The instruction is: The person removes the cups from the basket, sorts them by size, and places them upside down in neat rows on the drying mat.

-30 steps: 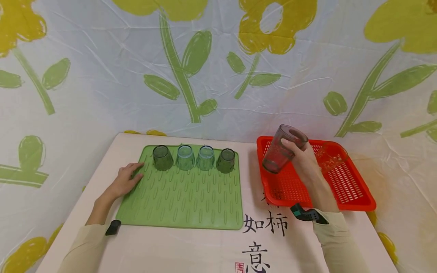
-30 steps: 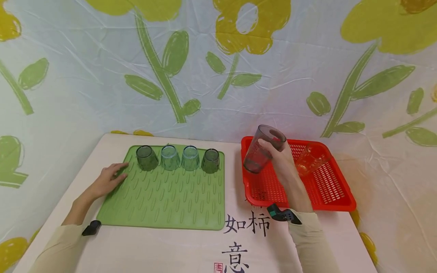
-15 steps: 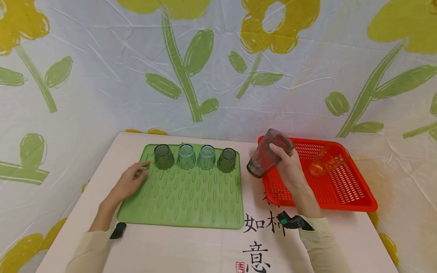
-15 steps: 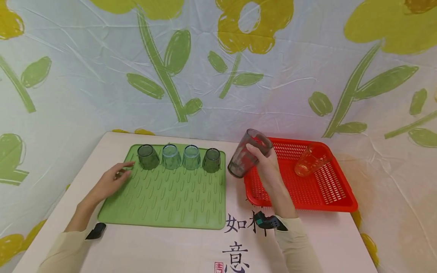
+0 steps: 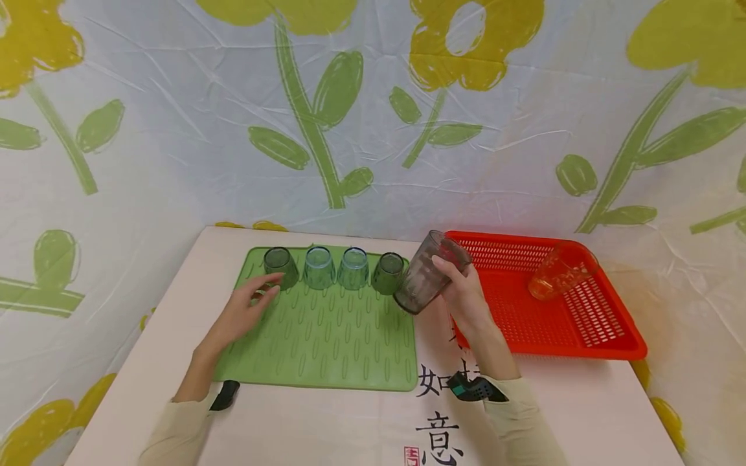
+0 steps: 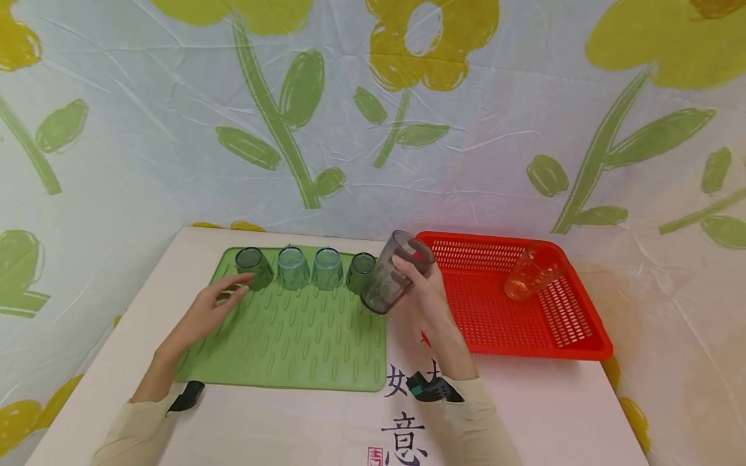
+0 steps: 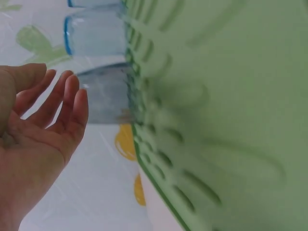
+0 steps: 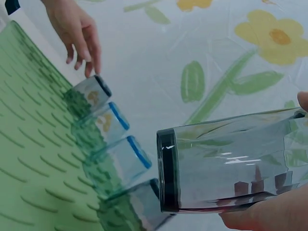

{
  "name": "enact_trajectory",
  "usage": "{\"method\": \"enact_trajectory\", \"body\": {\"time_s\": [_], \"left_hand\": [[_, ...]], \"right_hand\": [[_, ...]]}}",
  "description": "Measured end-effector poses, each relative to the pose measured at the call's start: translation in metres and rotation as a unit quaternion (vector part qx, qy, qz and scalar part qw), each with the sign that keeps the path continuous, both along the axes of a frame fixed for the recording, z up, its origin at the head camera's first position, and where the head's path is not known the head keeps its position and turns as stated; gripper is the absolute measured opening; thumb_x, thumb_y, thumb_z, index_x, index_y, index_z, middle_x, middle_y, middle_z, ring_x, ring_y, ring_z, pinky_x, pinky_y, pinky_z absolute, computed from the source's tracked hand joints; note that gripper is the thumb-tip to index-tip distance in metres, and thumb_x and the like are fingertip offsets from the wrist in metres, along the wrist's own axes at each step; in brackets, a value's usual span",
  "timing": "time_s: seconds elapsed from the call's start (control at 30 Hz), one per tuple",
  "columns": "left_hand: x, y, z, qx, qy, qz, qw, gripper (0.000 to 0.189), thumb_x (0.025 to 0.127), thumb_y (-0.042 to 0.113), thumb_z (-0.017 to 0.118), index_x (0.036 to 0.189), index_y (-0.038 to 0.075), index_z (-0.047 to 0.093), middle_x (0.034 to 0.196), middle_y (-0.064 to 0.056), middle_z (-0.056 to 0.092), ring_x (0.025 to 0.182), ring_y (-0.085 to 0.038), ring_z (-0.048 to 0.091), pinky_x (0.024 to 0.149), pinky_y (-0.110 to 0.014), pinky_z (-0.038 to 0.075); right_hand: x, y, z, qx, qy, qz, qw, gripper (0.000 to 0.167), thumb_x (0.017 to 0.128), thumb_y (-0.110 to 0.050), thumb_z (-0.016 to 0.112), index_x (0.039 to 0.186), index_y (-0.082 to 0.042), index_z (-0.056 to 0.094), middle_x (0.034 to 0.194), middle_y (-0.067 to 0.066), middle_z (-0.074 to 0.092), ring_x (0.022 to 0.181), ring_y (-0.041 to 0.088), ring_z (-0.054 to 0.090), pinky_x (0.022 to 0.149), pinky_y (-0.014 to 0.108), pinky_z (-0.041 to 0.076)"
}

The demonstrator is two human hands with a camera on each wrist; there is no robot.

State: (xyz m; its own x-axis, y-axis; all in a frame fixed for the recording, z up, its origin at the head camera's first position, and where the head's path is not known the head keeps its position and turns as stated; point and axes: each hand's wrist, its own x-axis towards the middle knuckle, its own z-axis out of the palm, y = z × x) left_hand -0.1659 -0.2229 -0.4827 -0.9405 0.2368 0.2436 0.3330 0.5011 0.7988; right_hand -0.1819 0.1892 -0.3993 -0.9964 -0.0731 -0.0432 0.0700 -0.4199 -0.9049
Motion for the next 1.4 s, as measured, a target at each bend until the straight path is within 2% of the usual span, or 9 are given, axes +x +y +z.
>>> {"method": "enact_trajectory", "body": {"time_s": [0.17,0.27,0.53,0.7,0.8,0.97,1.2,1.4], "left_hand": [[-0.001,0.017,0.008,0.027,0.024,-0.014,0.9992,0.036,0.106,0.004,0.056,0.142,-0.002,0.058,0.132,-0.02,0.064,0.111,-0.026,0.061,0.086,-0.019,0.049],[0.0,0.027,0.011,0.04,0.027,-0.019,0.9987,0.036,0.105,0.002,0.057,0.141,-0.001,0.059,0.13,-0.018,0.066,0.111,-0.025,0.062,0.087,-0.019,0.05],[0.004,0.055,0.014,0.075,0.007,-0.045,0.9962,0.036,0.107,0.008,0.055,0.143,0.0,0.057,0.132,-0.013,0.065,0.115,-0.028,0.061,0.094,-0.03,0.052],[0.007,0.073,0.017,0.093,-0.011,-0.066,0.9935,0.038,0.108,0.013,0.056,0.145,0.003,0.056,0.136,-0.01,0.063,0.119,-0.023,0.06,0.099,-0.04,0.051],[0.008,0.083,0.021,0.108,-0.017,-0.073,0.9912,0.04,0.107,0.015,0.059,0.145,0.005,0.056,0.137,-0.008,0.062,0.121,-0.023,0.059,0.101,-0.044,0.05],[0.011,0.099,0.024,0.137,-0.03,-0.088,0.9862,0.053,0.101,0.014,0.069,0.149,0.007,0.051,0.14,-0.011,0.059,0.124,-0.031,0.058,0.103,-0.05,0.049],[0.018,0.114,0.025,0.118,-0.066,-0.088,0.9869,0.082,0.089,0.027,0.084,0.158,0.021,0.039,0.15,-0.008,0.047,0.128,-0.026,0.053,0.105,-0.056,0.045],[0.021,0.119,0.023,0.08,-0.087,-0.072,0.9903,0.091,0.086,0.039,0.086,0.159,0.018,0.035,0.147,-0.01,0.047,0.121,-0.027,0.056,0.093,-0.047,0.052]], "right_hand": [[0.001,-0.014,-0.005,-0.012,-0.004,-0.001,0.9999,0.051,0.098,-0.009,0.059,0.147,-0.013,0.045,0.132,0.004,0.057,0.117,0.019,0.062,0.103,0.031,0.049],[0.003,-0.023,-0.01,-0.01,-0.001,0.001,0.9999,0.052,0.097,-0.008,0.059,0.147,-0.012,0.045,0.131,0.004,0.059,0.115,0.019,0.063,0.103,0.033,0.049],[0.008,-0.047,-0.024,-0.019,0.0,0.017,0.9997,0.055,0.093,-0.006,0.058,0.146,-0.009,0.042,0.127,0.001,0.059,0.114,0.016,0.057,0.101,0.038,0.044],[0.011,-0.06,-0.03,-0.016,0.003,0.026,0.9995,0.055,0.094,-0.006,0.058,0.147,-0.008,0.044,0.124,-0.001,0.06,0.113,0.017,0.057,0.099,0.039,0.043],[0.013,-0.068,-0.034,-0.022,0.005,0.034,0.9992,0.052,0.095,-0.007,0.059,0.145,-0.01,0.047,0.124,-0.001,0.062,0.112,0.017,0.058,0.098,0.038,0.045],[0.014,-0.081,-0.039,-0.04,0.01,0.053,0.9977,0.054,0.095,-0.008,0.059,0.147,-0.008,0.045,0.126,0.0,0.062,0.114,0.016,0.059,0.099,0.032,0.049],[0.016,-0.096,-0.042,-0.09,0.042,0.079,0.992,0.061,0.094,-0.007,0.06,0.152,-0.006,0.039,0.129,0.001,0.06,0.118,0.017,0.059,0.101,0.032,0.05],[0.016,-0.099,-0.044,-0.121,0.066,0.094,0.9861,0.057,0.094,-0.008,0.062,0.149,-0.011,0.045,0.13,-0.001,0.061,0.119,0.015,0.056,0.102,0.032,0.047]]}}
